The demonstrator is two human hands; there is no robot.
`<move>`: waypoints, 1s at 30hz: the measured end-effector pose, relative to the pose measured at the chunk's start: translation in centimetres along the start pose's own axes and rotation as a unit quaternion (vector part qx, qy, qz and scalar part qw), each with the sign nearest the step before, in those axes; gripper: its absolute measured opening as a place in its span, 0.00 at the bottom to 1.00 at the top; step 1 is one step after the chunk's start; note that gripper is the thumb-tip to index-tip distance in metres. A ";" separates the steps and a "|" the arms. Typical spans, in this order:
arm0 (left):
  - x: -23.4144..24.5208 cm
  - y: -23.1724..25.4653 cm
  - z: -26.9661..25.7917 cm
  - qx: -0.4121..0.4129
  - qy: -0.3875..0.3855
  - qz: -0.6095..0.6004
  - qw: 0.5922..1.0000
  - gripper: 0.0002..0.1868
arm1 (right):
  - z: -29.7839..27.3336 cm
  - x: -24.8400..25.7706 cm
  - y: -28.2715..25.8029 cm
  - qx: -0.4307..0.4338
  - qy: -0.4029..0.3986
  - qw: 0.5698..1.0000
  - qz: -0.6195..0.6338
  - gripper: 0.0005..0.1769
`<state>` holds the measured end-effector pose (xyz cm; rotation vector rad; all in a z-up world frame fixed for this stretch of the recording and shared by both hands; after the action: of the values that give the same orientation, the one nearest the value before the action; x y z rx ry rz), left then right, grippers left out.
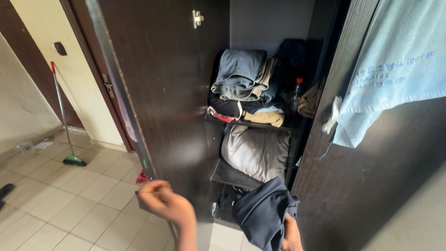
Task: Folding clothes, putting them in a wardrobe, and then sweeping the floor.
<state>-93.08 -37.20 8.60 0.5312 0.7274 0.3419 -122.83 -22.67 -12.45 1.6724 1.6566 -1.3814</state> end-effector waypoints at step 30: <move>-22.8 -7.3 -15.8 0.427 -0.556 -0.061 0.711 0.38 | 11.7 -20.6 -17.7 0.034 -0.075 0.973 -0.217 0.29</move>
<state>-119.36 -48.57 6.77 1.3898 -0.3484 -0.5039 -139.06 -39.18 5.92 1.2426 1.9811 -1.7322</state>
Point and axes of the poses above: each hand's wrist, its own z-axis towards the middle knuckle, its own x-axis out of the back of the hand, y = z × x, the point moved 1 cm from there along z, towards the middle knuckle, and after that the axes turned 10 degrees about -x, right-handed, at the moved point
